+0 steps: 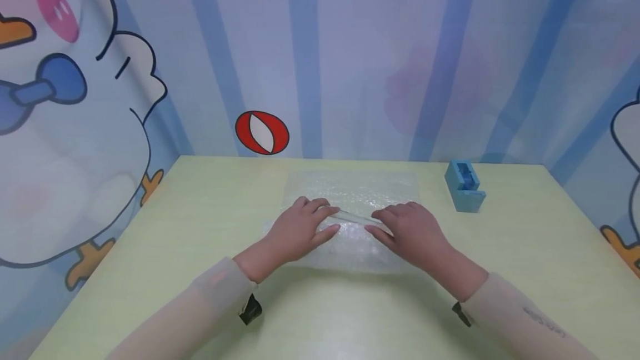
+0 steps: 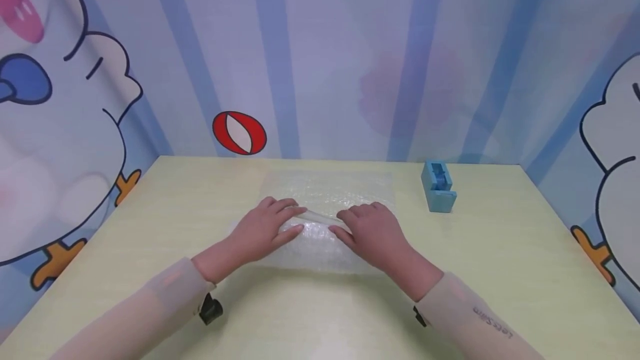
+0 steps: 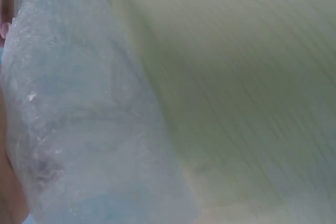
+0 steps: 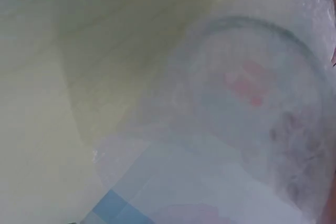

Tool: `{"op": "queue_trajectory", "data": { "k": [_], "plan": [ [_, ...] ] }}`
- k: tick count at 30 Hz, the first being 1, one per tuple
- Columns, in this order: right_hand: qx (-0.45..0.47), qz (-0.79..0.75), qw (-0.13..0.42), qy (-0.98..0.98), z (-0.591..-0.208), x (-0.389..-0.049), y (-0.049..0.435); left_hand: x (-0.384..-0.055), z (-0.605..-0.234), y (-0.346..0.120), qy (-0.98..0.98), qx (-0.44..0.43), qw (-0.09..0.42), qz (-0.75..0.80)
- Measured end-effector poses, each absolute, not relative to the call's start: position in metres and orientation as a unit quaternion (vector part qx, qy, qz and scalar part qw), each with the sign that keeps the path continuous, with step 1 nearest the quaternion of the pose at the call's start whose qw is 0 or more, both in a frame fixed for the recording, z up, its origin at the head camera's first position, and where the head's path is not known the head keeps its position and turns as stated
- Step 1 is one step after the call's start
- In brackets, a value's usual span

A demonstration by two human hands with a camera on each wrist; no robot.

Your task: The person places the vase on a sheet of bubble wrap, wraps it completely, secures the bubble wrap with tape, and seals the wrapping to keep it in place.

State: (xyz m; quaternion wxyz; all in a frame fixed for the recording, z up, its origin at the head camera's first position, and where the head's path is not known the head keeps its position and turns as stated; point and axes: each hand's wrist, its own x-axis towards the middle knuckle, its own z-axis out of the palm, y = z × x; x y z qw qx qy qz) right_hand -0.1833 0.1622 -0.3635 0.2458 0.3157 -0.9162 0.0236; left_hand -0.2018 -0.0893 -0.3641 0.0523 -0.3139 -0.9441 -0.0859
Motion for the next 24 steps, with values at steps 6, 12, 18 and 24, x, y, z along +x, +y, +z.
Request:
{"op": "queue_trajectory", "data": {
  "k": [6, 12, 18, 24],
  "plan": [
    [0.365, -0.001, 0.311, -0.878, -0.372, -0.172, 0.169, -0.206, -0.364, -0.087, -0.945, -0.306, 0.035, -0.109],
    [0.32, -0.023, 0.168, -0.932, -0.378, -0.162, 0.166, -0.211, -0.362, -0.087, -0.942, -0.313, 0.042, -0.117],
    [0.298, -0.044, 0.094, -0.949, -0.38, -0.163, 0.162, -0.213, -0.365, -0.087, -0.941, -0.307, 0.035, -0.134],
    [0.283, -0.044, 0.058, -0.956, -0.376, -0.169, 0.157, -0.214, -0.363, -0.086, -0.937, -0.31, 0.029, -0.156]
  ]
}}
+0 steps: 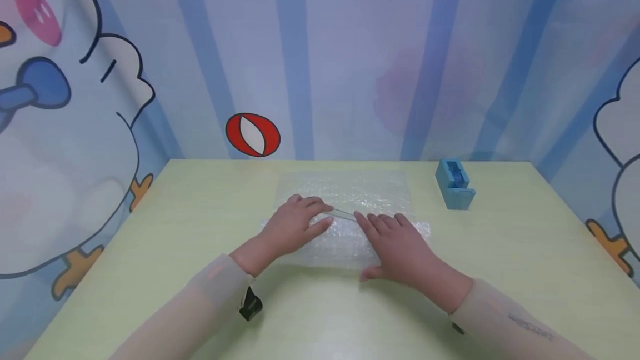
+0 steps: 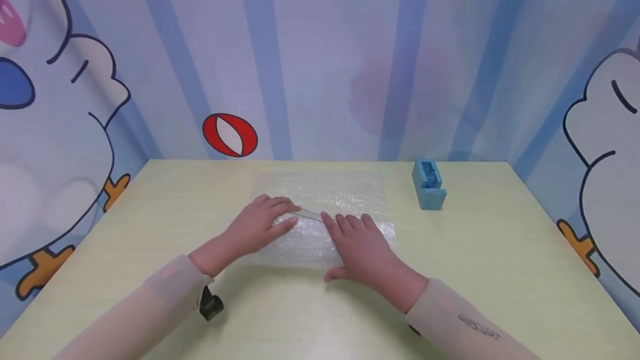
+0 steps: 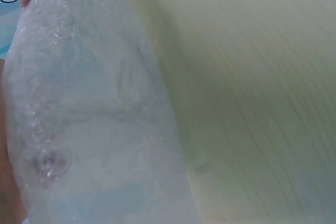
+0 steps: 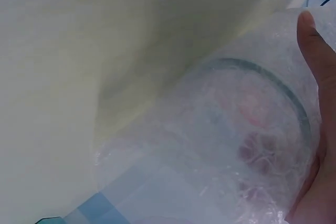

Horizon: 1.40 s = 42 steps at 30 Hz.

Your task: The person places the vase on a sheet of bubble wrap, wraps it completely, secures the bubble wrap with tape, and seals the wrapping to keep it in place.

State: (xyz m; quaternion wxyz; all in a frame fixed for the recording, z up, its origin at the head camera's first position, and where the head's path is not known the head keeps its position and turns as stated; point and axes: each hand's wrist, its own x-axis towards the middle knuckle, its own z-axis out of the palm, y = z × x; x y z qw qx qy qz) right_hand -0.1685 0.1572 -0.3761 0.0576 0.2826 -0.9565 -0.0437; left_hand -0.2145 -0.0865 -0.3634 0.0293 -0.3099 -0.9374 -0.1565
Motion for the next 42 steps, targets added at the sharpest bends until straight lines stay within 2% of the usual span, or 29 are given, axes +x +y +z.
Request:
{"op": "queue_trajectory", "data": {
  "k": [9, 20, 32, 42],
  "plan": [
    [0.277, -0.062, 0.019, -0.959, -0.369, -0.18, 0.149, -0.216, -0.364, -0.089, -0.937, -0.303, 0.023, -0.17],
    [0.299, -0.068, 0.075, -0.949, -0.374, -0.185, 0.151, -0.22, -0.364, -0.088, -0.937, -0.302, 0.028, -0.175],
    [0.284, -0.007, -0.004, -0.959, -0.365, -0.197, 0.148, -0.219, -0.364, -0.087, -0.935, -0.306, 0.033, -0.177],
    [0.293, 0.012, 0.005, -0.956, -0.366, -0.196, 0.15, -0.217, -0.363, -0.084, -0.936, -0.307, 0.027, -0.171]
  ]
}}
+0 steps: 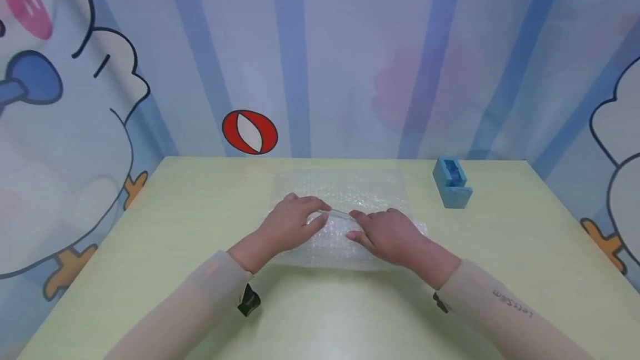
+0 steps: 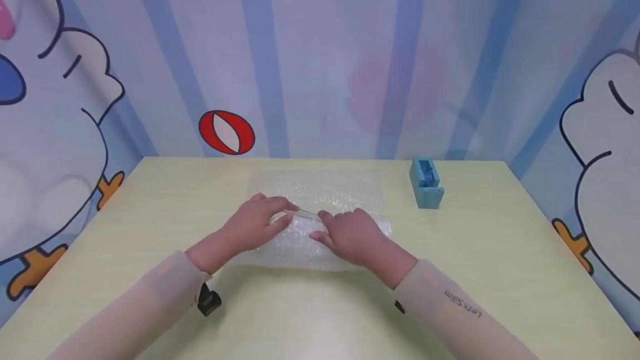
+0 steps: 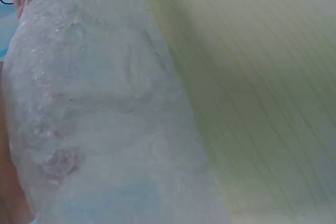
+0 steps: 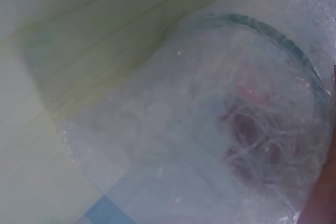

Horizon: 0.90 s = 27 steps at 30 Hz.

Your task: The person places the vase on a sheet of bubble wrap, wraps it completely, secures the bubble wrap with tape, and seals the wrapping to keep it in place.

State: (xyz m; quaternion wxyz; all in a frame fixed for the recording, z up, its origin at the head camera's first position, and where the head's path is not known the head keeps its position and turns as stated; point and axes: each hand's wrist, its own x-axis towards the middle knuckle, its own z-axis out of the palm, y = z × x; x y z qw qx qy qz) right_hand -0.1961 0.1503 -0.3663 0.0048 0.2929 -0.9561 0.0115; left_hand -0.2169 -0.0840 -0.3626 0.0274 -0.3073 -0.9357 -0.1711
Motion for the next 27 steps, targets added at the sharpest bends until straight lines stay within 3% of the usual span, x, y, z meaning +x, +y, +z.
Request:
{"op": "queue_trajectory", "data": {
  "k": [14, 17, 23, 27],
  "plan": [
    [0.306, 0.029, -0.006, -0.952, -0.366, -0.201, 0.151, -0.207, -0.354, -0.088, -0.945, -0.308, 0.004, -0.107],
    [0.304, 0.033, -0.017, -0.952, -0.367, -0.204, 0.152, -0.2, -0.351, -0.089, -0.943, -0.327, 0.044, -0.051],
    [0.292, 0.036, -0.03, -0.955, -0.367, -0.207, 0.153, -0.182, -0.362, -0.09, -0.907, -0.371, 0.183, 0.079],
    [0.294, 0.038, -0.027, -0.955, -0.364, -0.208, 0.153, -0.172, -0.375, -0.092, -0.898, -0.364, 0.215, 0.12]
  ]
}}
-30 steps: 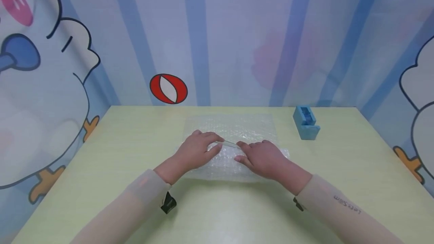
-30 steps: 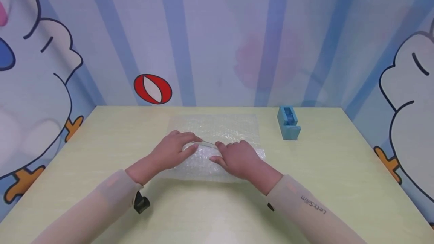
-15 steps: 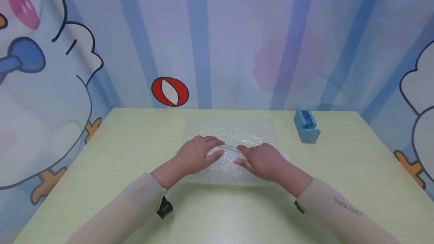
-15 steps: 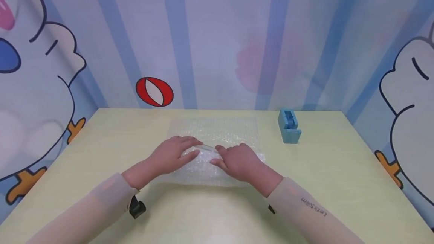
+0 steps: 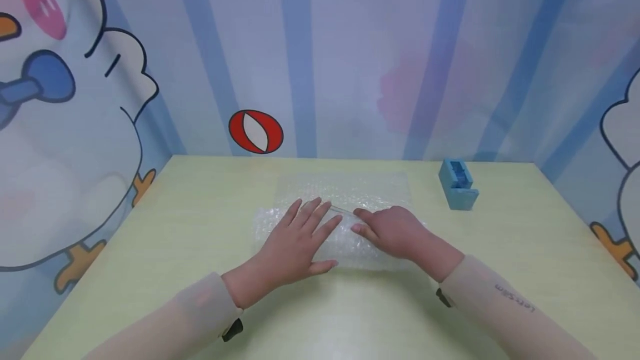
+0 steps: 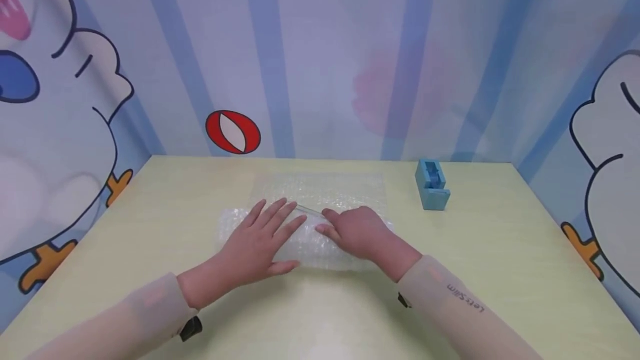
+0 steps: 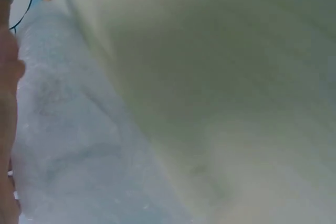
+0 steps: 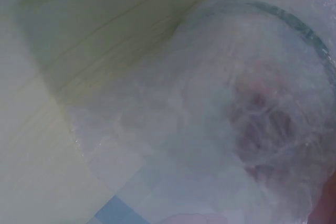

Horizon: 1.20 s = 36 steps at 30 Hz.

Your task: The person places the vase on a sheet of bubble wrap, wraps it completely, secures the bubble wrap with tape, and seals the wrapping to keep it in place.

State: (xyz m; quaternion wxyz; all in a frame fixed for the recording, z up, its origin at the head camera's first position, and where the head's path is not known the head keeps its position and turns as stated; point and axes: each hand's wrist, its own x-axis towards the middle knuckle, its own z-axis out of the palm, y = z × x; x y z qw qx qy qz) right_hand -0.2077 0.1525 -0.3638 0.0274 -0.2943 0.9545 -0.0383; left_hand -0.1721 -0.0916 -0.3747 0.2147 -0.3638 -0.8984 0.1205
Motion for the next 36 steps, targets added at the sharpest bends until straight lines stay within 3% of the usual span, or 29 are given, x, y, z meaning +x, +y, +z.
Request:
{"op": "queue_trajectory", "data": {
  "k": [6, 16, 36],
  "plan": [
    [-0.294, -0.048, 0.039, 0.954, -0.363, -0.21, 0.152, -0.169, -0.385, -0.09, -0.91, -0.339, 0.19, 0.146],
    [-0.283, -0.062, 0.077, 0.954, -0.357, -0.216, 0.152, -0.177, -0.388, -0.086, -0.892, -0.337, 0.254, 0.163],
    [-0.274, -0.096, 0.121, 0.949, -0.355, -0.209, 0.152, -0.167, -0.38, -0.086, -0.916, -0.34, 0.176, 0.119]
  ]
}}
